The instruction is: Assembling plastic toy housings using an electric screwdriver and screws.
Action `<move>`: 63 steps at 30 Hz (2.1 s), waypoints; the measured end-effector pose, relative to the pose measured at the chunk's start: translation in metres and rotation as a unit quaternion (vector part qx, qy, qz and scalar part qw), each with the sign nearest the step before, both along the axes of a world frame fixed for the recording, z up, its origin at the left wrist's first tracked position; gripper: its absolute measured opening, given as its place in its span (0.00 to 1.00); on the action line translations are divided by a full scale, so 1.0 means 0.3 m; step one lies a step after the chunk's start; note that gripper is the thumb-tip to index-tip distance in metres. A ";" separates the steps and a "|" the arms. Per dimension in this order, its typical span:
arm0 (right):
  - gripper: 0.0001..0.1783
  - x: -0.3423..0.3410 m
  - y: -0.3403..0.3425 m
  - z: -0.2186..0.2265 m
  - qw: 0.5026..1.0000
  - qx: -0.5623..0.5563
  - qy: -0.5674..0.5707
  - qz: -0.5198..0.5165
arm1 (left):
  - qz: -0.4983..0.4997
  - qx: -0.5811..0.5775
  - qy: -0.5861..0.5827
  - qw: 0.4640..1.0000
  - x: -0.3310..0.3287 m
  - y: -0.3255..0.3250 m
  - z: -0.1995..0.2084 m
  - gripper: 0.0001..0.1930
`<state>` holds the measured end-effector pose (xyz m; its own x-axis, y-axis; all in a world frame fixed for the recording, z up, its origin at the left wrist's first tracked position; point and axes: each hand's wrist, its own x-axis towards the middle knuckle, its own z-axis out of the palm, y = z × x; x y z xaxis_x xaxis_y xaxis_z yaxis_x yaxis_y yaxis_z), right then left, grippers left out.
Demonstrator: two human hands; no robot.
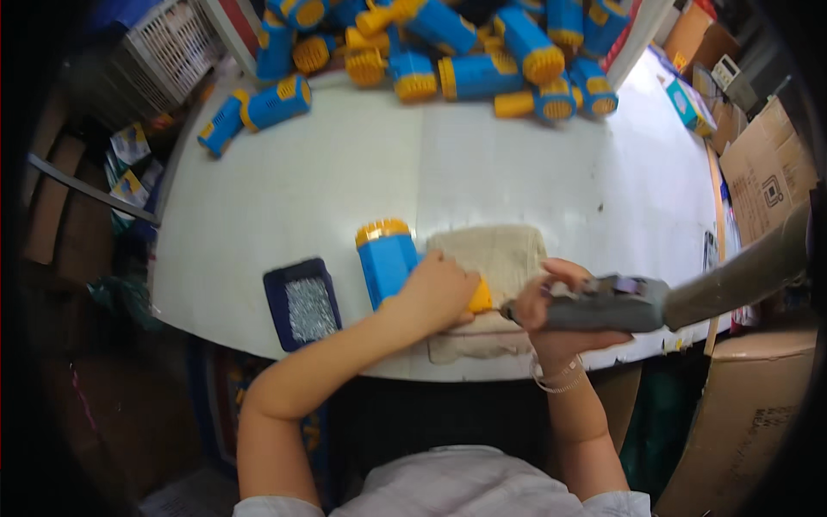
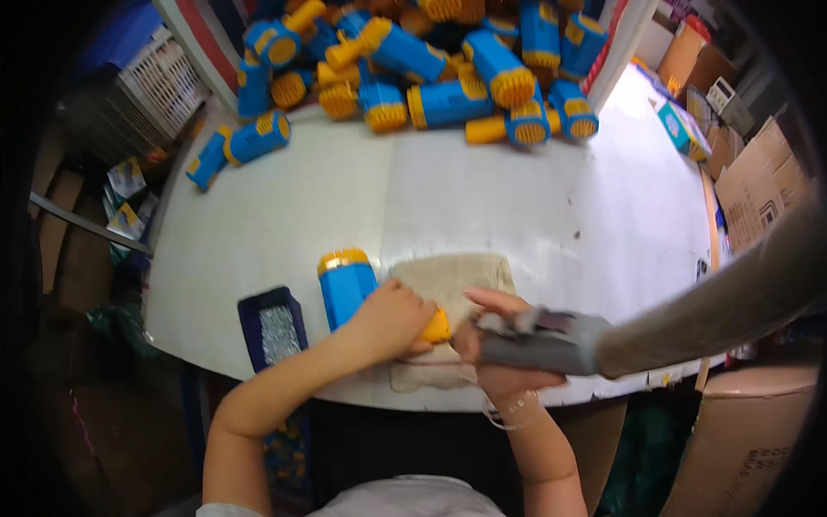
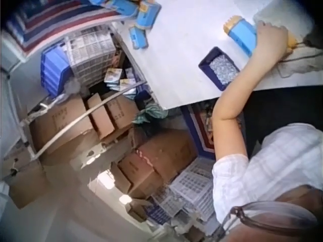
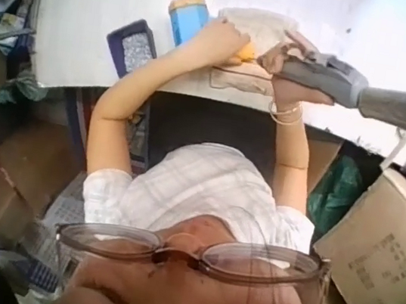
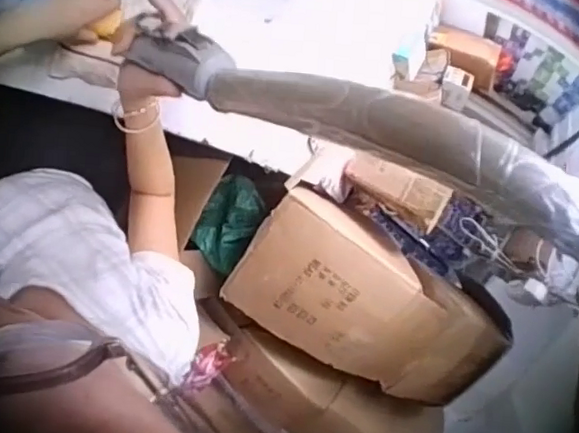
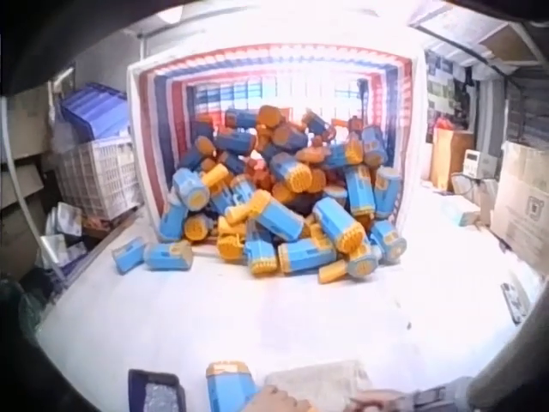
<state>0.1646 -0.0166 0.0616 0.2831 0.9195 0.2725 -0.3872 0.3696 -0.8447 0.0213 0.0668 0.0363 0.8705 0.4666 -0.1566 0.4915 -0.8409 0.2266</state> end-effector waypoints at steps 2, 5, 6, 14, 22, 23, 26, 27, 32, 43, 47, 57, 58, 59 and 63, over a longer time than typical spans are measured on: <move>0.64 0.017 0.007 0.055 0.998 0.054 0.004 -0.042 | 0.017 0.029 -0.046 0.998 -0.033 -0.008 0.014 0.21; 0.63 0.077 0.008 0.139 0.996 0.041 -0.039 -0.070 | 0.016 0.115 -0.202 0.972 -0.124 -0.034 0.207 0.23; 0.62 0.094 0.014 0.154 0.994 0.016 -0.056 -0.087 | 0.045 0.103 -0.195 0.974 -0.179 -0.061 0.295 0.25; 0.46 0.170 0.055 0.209 0.915 0.044 -0.367 -0.163 | 0.366 -0.066 0.144 0.917 -0.801 -0.339 0.434 0.37; 0.39 0.223 0.099 0.266 0.857 0.038 -0.474 -0.200 | 0.496 0.132 -0.093 0.853 -1.037 0.398 0.089 0.37; 0.39 0.228 0.095 0.274 0.853 0.037 -0.475 -0.211 | 0.518 0.163 -0.093 0.834 -1.070 0.539 0.027 0.39; 0.29 0.276 0.073 0.234 0.848 -0.036 -0.456 -0.267 | 0.553 0.215 -0.096 0.799 -1.114 0.869 -0.059 0.43; 0.28 0.355 0.092 0.147 0.865 -0.062 -0.411 -0.280 | 0.549 0.289 -0.055 0.783 -1.153 0.904 -0.067 0.43; 0.29 0.627 0.076 0.112 0.773 -0.020 -0.571 -0.276 | 0.546 0.266 0.022 0.794 -1.179 1.131 -0.192 0.43; 0.12 0.814 0.486 0.283 0.616 -0.020 -0.689 -0.381 | 0.569 0.121 -0.160 0.797 -0.707 0.721 0.114 0.29; 0.22 1.081 0.749 0.176 0.685 -0.012 -0.611 -0.398 | 0.355 0.026 -0.093 0.930 -0.442 0.605 0.135 0.36; 0.21 1.214 1.044 0.244 0.771 -0.092 -0.498 -0.386 | 0.571 0.359 -0.450 0.585 -0.945 1.577 0.230 0.32; 0.20 1.195 1.080 0.249 0.806 -0.078 -0.459 -0.364 | 0.558 0.325 -0.463 0.607 -1.115 1.641 0.217 0.29; 0.18 1.184 1.115 0.248 0.839 -0.068 -0.420 -0.338 | 0.545 0.289 -0.472 0.630 -1.226 1.668 0.204 0.25; 0.12 1.357 1.060 0.219 0.853 -0.048 -0.384 -0.349 | 0.481 -0.028 -0.619 0.620 -0.810 1.571 0.279 0.18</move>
<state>0.5719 0.3013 0.1273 0.5439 0.6278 0.5569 0.5801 0.1983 -0.7901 -0.2216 0.5381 0.1199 -0.3367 0.8874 0.3148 0.1799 -0.2675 0.9466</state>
